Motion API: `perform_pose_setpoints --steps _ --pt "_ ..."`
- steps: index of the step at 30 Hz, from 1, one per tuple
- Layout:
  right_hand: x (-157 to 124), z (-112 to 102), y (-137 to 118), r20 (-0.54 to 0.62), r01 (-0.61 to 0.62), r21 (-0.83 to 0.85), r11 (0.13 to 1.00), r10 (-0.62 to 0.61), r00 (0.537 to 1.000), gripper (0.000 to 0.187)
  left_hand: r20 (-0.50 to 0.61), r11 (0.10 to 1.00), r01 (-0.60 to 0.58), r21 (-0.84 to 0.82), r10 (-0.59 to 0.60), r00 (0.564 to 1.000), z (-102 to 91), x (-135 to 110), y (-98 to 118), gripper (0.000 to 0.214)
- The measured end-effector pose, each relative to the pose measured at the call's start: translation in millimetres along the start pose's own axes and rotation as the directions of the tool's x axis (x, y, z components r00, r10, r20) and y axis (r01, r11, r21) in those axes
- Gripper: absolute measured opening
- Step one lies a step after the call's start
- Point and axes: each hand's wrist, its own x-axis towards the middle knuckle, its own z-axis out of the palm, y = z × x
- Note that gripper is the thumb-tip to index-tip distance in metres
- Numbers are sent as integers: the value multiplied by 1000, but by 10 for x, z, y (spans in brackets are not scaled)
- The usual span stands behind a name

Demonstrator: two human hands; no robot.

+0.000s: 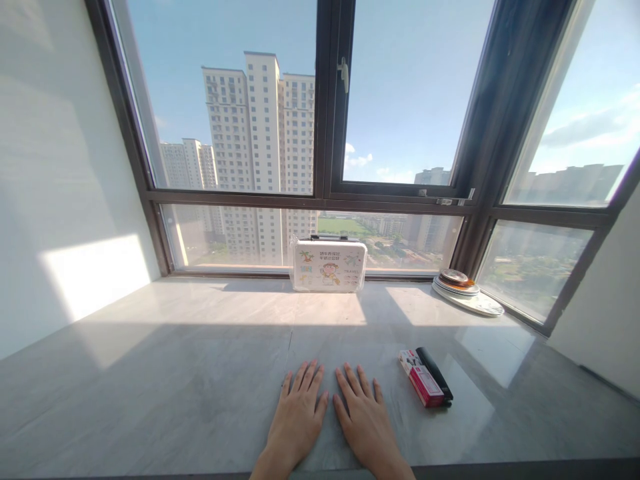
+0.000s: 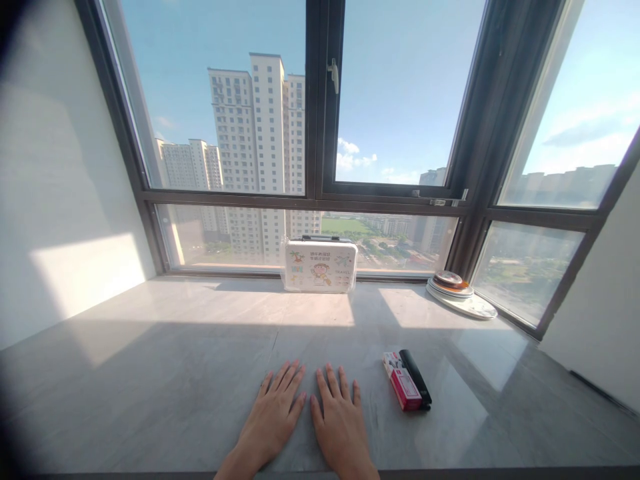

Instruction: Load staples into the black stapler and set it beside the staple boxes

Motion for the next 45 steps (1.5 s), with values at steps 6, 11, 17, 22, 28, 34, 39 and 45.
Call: perform_pose_setpoints --steps 6,11,17,22,28,34,39,45 --pt "1 -7 0 6 -3 -5 1000 3 1000 56 3 1000 -2 1 2 1000 -2 0 -1 58" --pt "7 1 7 -1 3 -9 1000 -3 1000 56 9 1000 4 4 -4 1000 -13 -3 1 58" --pt "3 -16 -5 13 -7 -9 1000 7 1000 56 14 1000 -2 6 2 1000 -17 -6 2 58" --pt "3 -13 -3 7 0 -5 1000 0 1000 56 5 1000 -1 5 1 1000 -6 -2 4 58" --pt "6 6 14 -5 5 -4 1000 -5 1000 56 -2 1000 -6 5 6 1000 10 1 -13 59" --pt "14 25 15 -28 5 34 999 -4 1000 55 -13 1000 -6 -4 6 1000 31 -1 -22 58" --pt "-2 -52 93 -85 52 403 914 -20 996 50 -12 1000 -2 -5 2 1000 22 -5 -29 59" --pt "-149 -569 937 -323 65 734 677 263 909 52 -10 1000 -3 0 3 1000 28 1 -33 59"
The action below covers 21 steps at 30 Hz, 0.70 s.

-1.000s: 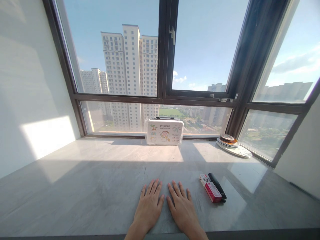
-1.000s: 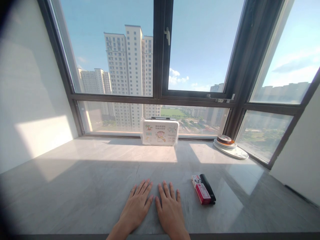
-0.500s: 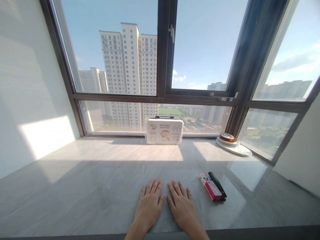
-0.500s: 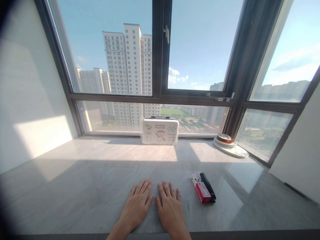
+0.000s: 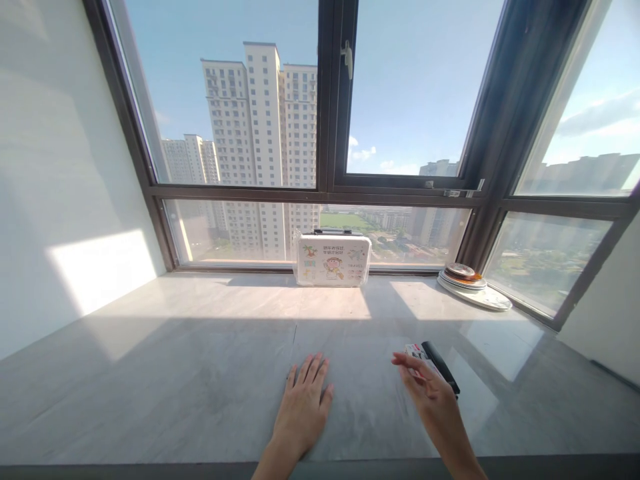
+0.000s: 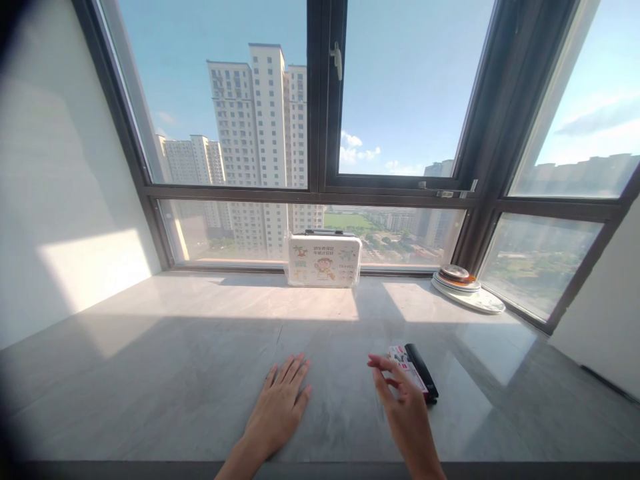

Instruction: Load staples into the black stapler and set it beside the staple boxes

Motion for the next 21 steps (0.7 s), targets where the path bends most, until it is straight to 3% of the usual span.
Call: perform_pose_setpoints --steps 3,5,7,10,14,18,21 --pt "286 -665 270 -172 -165 -290 943 118 978 61 6 1000 11 0 -11 1000 17 3 -8 58" --pt "464 -976 464 -155 -237 -379 894 191 969 65 8 1000 13 -1 -13 1000 31 6 -15 58" --pt "592 -1113 623 -12 -219 -409 886 235 972 65 4 1000 10 -1 -10 1000 41 8 -21 57" --pt "675 -1067 769 159 -175 -402 899 257 953 61 -1 1000 12 -3 -12 1000 46 8 -21 57" --pt "655 -903 835 303 -159 -324 933 261 917 64 -6 1000 17 -8 -17 1000 44 9 -18 56" --pt "558 -682 756 307 -163 -285 945 251 918 67 -9 1000 15 -19 -15 1000 55 14 -19 56" --pt "446 -331 546 304 -169 -251 953 243 921 69 -18 999 11 -40 -12 1000 61 15 -17 55"
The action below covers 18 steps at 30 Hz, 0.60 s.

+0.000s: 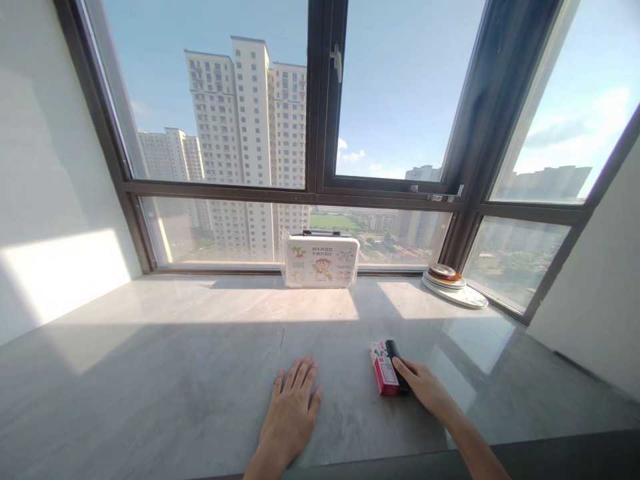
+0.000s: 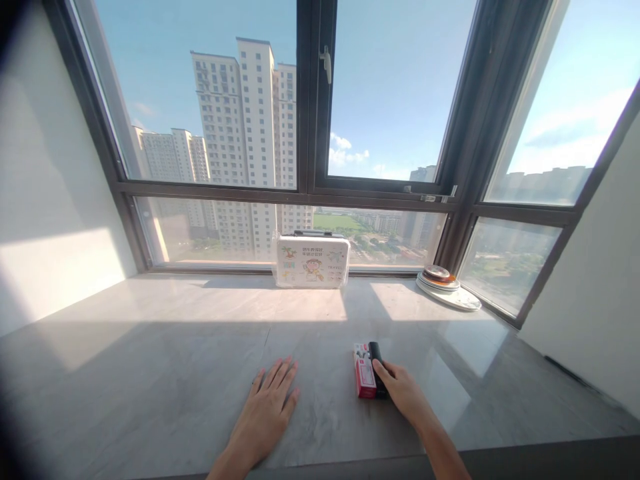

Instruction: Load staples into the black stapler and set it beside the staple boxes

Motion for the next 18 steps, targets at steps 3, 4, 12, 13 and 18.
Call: perform_pose_setpoints --steps 3,4,12,13,18 --pt "-44 427 -391 -40 29 64 998 -26 999 66 -20 999 -5 -48 4 1000 -10 -11 6 55" --pt "-56 574 -526 -47 49 83 995 -45 998 63 -29 997 0 -74 -2 1000 -20 -17 8 54" --pt "-100 1346 -1071 -87 67 -37 997 -70 994 60 -168 922 160 -353 -231 958 -181 -20 40 64" --pt "-105 1353 -1054 -97 73 -52 996 -78 992 59 -187 925 163 -343 -238 953 -190 -7 60 66" --pt "-172 1192 -833 -154 80 -30 996 -84 984 59 -273 953 173 -249 -241 931 -157 47 204 63"
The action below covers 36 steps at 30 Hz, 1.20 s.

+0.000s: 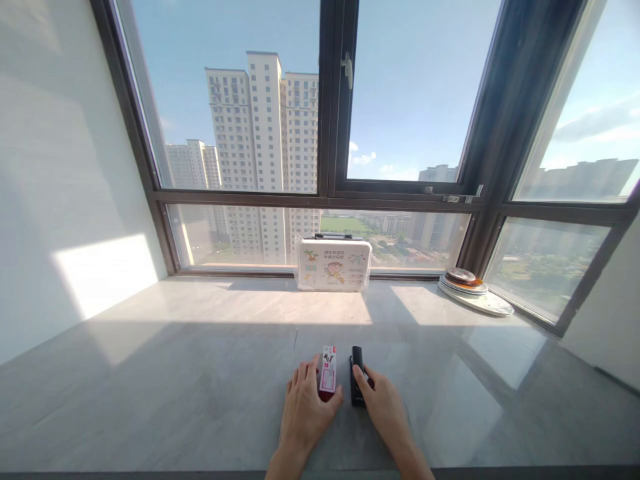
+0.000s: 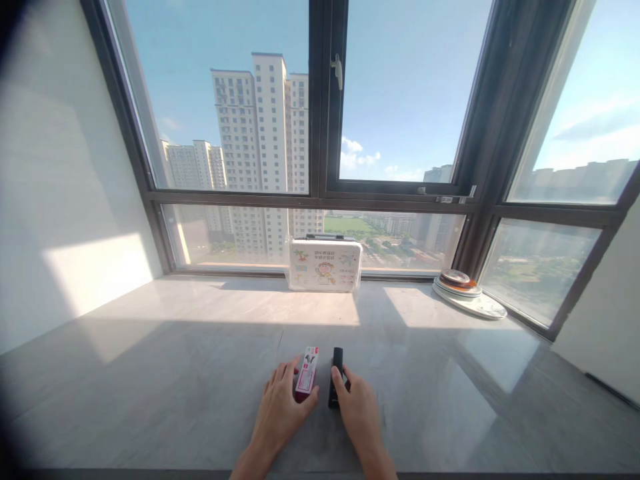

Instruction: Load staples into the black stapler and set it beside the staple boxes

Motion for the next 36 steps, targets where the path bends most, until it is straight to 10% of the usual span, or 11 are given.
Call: perform_pose_setpoints --steps 6,18,28,36 --pt "-101 -114 221 -22 -33 49 998 34 999 63 -47 996 89 -22 -90 995 -5 -52 -48 25" --pt "-172 -155 150 -35 -40 39 998 41 999 65 -131 961 235 148 -217 967 -156 382 -480 33" --pt "-183 -143 152 -28 -44 19 999 45 999 65 -147 888 293 354 -256 955 -480 -296 -747 39" --pt "-233 -157 104 -26 -33 9 999 33 999 62 -37 967 40 252 -31 999 -263 -231 -145 41"
